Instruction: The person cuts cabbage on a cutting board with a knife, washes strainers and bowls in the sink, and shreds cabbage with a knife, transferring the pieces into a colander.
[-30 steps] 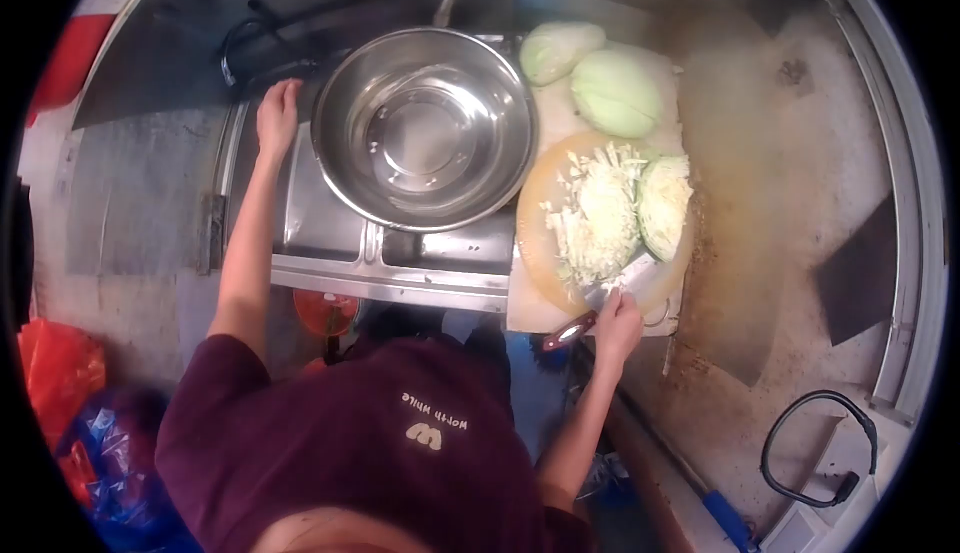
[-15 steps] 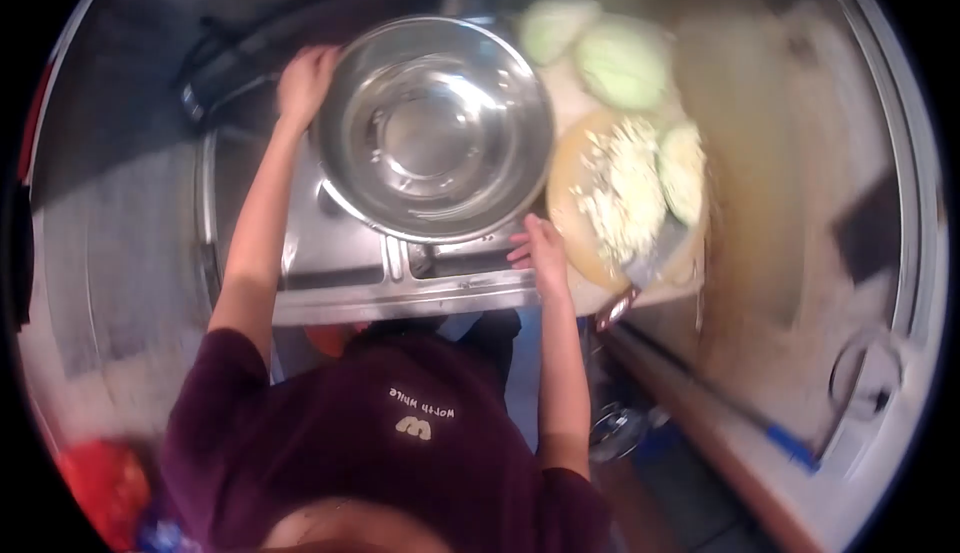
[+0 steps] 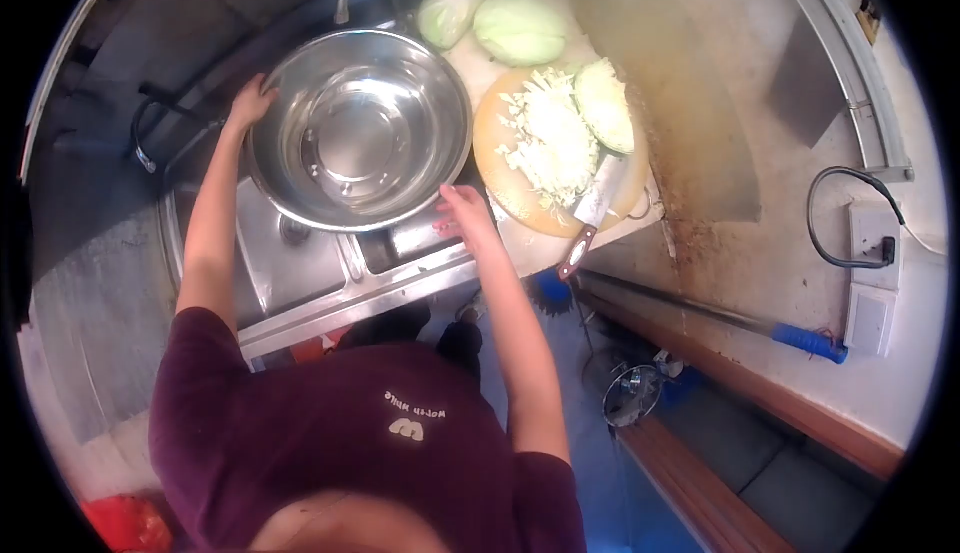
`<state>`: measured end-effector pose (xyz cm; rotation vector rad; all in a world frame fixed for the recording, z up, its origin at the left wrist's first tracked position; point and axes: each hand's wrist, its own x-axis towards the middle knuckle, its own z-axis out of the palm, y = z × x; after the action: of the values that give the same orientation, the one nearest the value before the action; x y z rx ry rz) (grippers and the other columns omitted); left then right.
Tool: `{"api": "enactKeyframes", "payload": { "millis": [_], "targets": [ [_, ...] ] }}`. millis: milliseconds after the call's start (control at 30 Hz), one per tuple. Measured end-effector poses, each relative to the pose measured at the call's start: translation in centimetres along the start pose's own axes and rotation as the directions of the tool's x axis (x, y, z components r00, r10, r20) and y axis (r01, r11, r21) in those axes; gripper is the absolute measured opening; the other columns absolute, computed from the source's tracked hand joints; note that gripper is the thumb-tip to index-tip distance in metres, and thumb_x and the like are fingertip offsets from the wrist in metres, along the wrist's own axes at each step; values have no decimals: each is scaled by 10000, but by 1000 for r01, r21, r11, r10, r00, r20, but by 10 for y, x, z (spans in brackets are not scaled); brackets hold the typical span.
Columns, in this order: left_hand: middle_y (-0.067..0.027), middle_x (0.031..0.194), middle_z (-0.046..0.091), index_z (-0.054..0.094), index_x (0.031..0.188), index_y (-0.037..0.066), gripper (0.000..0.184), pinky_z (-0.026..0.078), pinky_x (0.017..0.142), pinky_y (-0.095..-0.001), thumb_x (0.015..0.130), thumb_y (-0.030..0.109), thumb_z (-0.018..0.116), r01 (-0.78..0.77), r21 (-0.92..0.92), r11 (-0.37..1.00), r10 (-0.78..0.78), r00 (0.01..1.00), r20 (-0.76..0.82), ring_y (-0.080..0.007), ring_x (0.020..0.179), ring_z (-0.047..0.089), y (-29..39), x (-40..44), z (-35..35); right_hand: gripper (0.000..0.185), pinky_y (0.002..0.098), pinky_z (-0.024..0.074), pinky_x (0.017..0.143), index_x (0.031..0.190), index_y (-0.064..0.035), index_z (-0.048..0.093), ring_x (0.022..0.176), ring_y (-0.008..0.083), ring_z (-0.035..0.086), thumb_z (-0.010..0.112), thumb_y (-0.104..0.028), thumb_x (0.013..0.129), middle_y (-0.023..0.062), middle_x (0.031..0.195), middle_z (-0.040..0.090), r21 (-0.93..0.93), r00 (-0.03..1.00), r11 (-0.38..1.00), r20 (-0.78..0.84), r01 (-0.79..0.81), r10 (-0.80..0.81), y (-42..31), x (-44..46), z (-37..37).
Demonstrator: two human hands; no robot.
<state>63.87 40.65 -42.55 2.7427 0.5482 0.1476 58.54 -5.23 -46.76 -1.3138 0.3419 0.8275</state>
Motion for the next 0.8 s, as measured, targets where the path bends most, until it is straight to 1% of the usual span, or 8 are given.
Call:
{"api": "enactKeyframes", "payload": {
  "millis": [133,233,400,433,500,600,700,800],
  "targets": [
    [-200,980,619,552,1057,-13,351,435,833,-369,747,148,586,37,-175,984,-35,999,12,-310,949,591,-4,-11,-5,232,263,429,391,771,-64,473,439,145,505,615,-239,827,36,576,497,-207,999,977,-4,-43,43,-16,14,6],
    [-132,891,627,566,981,-31,285,447,768,-311,707,45,543,71,-504,861,-129,988,-81,-211,846,591,8,-46,-15,247,266,397,372,714,-82,444,395,128,461,639,-208,798,28,509,458,56,963,971,130,233,-238,-56,-6,14],
    [-54,700,605,599,858,-28,219,467,587,-282,662,-8,504,272,-705,655,-293,951,95,-149,604,571,41,-102,-56,326,275,450,440,930,-20,523,560,145,518,667,-272,779,65,753,550,-622,747,592,-16,513,-664,29,37,-11],
    [-104,756,631,590,887,-53,248,478,647,-311,666,41,529,251,-628,737,-250,964,91,-205,683,611,72,-109,-68,452,328,501,564,1040,-8,511,680,186,560,667,-343,777,96,865,581,-385,975,918,-148,100,-168,21,12,-4],
    [-169,843,640,573,914,-62,303,470,733,-344,667,113,559,107,-450,887,-194,969,-151,-273,808,626,83,-99,-32,524,372,510,663,1147,10,466,827,237,595,620,-365,815,142,1002,581,-71,988,988,64,-139,144,20,9,3],
    [-192,901,630,567,953,-29,369,451,788,-360,660,192,600,263,-429,864,-294,956,-6,-295,884,613,135,-117,-27,529,378,518,705,1207,22,425,902,273,607,572,-339,849,166,1101,550,151,961,968,226,-198,161,56,47,6],
    [-152,799,634,579,897,-33,313,456,762,-342,664,172,619,245,-490,837,-253,966,51,-253,810,626,145,-123,-15,419,401,539,603,1166,65,419,833,337,624,564,-119,818,211,1026,576,357,984,916,64,-181,169,78,56,5],
    [-126,783,635,560,898,-51,266,465,723,-307,697,110,626,206,-563,800,-218,975,47,-193,771,620,158,-132,-24,368,407,541,584,1127,51,432,726,315,624,542,-41,788,199,936,585,208,964,941,82,-266,255,86,68,7]
  ]
}}
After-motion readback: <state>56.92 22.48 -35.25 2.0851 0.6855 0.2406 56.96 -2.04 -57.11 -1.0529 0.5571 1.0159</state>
